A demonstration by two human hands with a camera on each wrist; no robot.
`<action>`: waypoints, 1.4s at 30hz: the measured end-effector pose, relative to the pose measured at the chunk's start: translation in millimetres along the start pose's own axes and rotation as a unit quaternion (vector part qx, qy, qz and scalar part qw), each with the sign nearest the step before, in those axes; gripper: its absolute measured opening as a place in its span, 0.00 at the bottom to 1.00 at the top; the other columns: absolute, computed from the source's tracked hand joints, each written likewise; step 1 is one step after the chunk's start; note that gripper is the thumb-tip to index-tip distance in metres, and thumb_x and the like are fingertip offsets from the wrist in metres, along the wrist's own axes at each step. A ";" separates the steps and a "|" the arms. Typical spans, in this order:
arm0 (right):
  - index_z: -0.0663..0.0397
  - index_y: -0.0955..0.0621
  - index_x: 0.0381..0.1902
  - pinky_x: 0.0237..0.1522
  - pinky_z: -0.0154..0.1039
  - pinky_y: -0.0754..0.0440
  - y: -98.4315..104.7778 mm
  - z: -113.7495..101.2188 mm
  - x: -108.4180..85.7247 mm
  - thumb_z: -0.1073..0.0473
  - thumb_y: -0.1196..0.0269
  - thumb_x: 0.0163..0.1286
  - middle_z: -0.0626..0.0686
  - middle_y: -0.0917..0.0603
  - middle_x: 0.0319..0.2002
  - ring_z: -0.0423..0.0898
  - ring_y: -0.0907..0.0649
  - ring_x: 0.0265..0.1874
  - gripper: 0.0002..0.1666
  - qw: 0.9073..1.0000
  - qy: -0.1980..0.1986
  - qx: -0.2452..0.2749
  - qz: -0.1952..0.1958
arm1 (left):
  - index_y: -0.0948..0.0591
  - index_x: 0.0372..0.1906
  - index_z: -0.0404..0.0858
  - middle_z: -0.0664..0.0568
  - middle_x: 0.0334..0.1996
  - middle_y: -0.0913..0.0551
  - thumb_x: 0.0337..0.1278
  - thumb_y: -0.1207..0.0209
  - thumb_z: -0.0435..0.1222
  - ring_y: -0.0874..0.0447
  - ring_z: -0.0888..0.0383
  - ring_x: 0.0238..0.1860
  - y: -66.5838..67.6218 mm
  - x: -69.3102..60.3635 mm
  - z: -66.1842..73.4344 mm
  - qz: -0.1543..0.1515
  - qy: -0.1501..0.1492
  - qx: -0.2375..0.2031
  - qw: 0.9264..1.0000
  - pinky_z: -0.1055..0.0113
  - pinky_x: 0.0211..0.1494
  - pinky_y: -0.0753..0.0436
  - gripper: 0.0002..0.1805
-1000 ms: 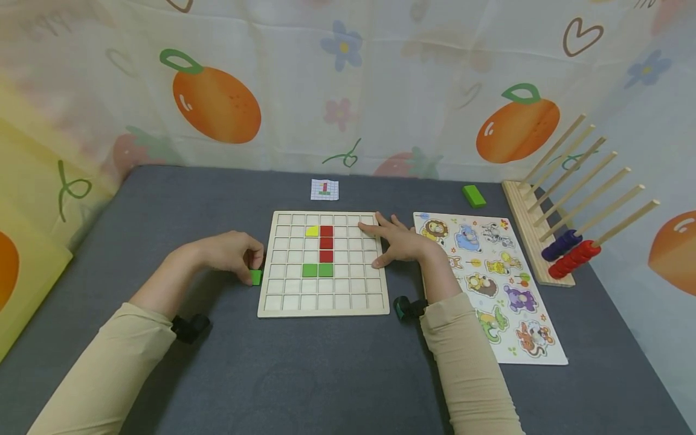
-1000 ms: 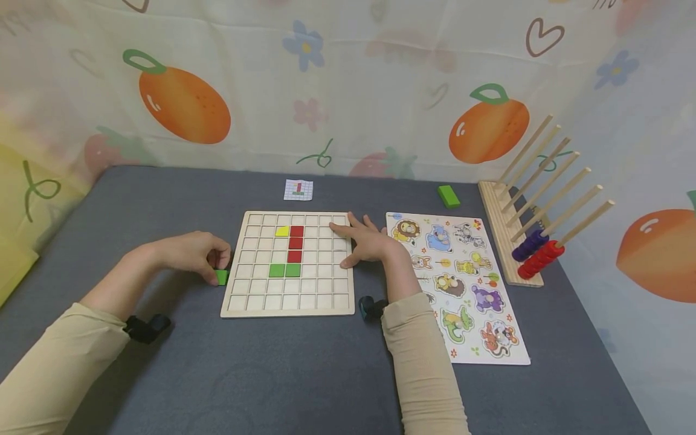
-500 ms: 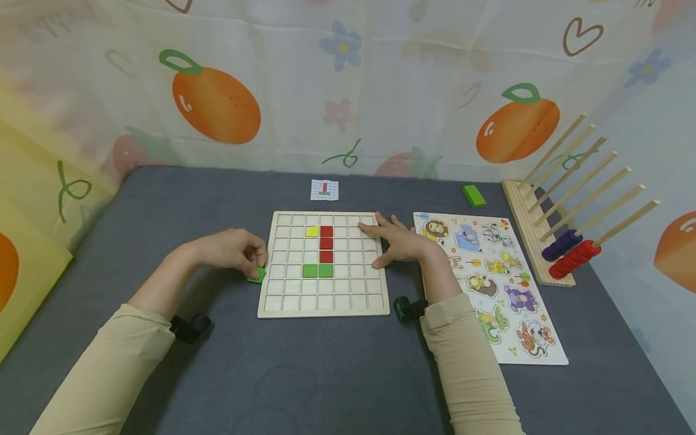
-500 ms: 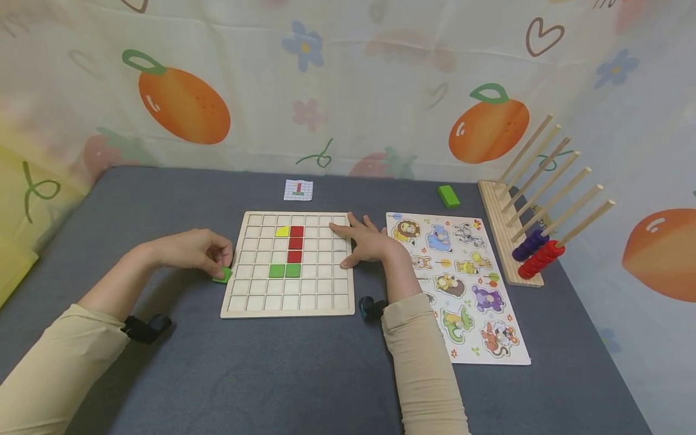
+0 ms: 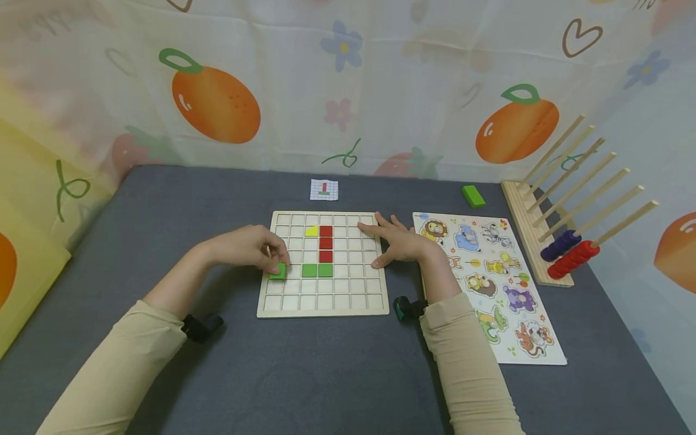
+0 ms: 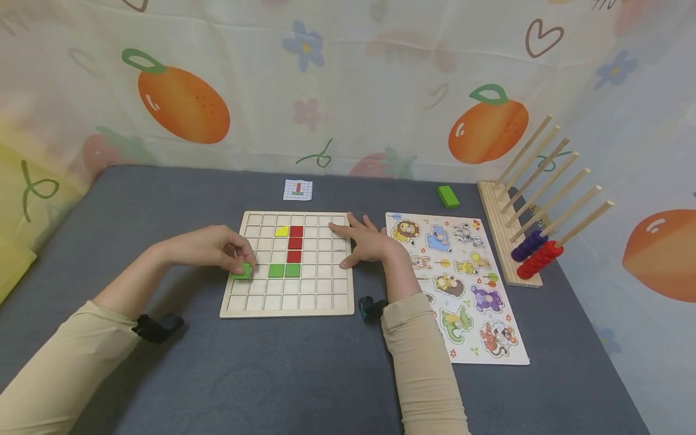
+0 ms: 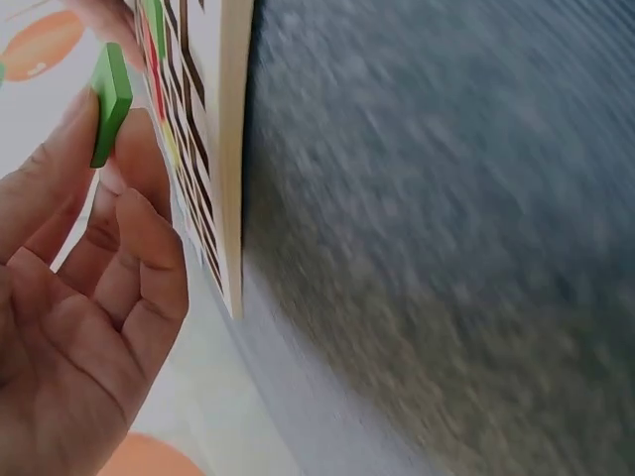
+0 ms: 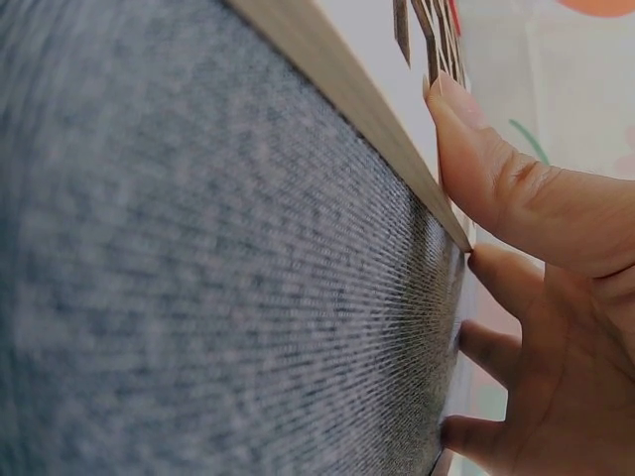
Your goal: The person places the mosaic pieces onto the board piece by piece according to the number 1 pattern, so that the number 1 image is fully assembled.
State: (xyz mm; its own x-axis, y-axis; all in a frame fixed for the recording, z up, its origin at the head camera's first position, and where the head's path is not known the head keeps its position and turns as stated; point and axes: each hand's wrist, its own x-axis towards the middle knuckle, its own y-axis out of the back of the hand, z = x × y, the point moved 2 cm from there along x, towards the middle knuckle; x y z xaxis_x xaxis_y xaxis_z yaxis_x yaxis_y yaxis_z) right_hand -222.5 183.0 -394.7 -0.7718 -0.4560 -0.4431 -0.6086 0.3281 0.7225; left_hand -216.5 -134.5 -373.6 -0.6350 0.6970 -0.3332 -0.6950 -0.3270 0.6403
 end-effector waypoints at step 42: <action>0.34 0.48 0.79 0.72 0.73 0.68 0.1 -0.1 -1.5 0.51 0.29 0.61 0.54 0.68 0.81 0.62 0.69 0.79 0.55 1.000 -0.006 0.003 0.005 | 0.16 0.29 0.40 0.53 0.26 0.14 0.51 0.30 0.32 0.22 0.63 0.29 -45.1 71.3 61.7 0.115 -0.005 0.031 0.993 0.70 0.40 0.25 0.04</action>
State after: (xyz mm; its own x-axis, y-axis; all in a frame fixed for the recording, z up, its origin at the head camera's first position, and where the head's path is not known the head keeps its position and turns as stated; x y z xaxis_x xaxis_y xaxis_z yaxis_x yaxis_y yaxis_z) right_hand -221.4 183.7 -393.9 -0.7795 -0.4431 -0.4428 -0.6024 0.3365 0.7238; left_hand -209.7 -30.7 -383.6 -0.7713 0.6145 -0.1657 -0.5089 -0.4391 0.7405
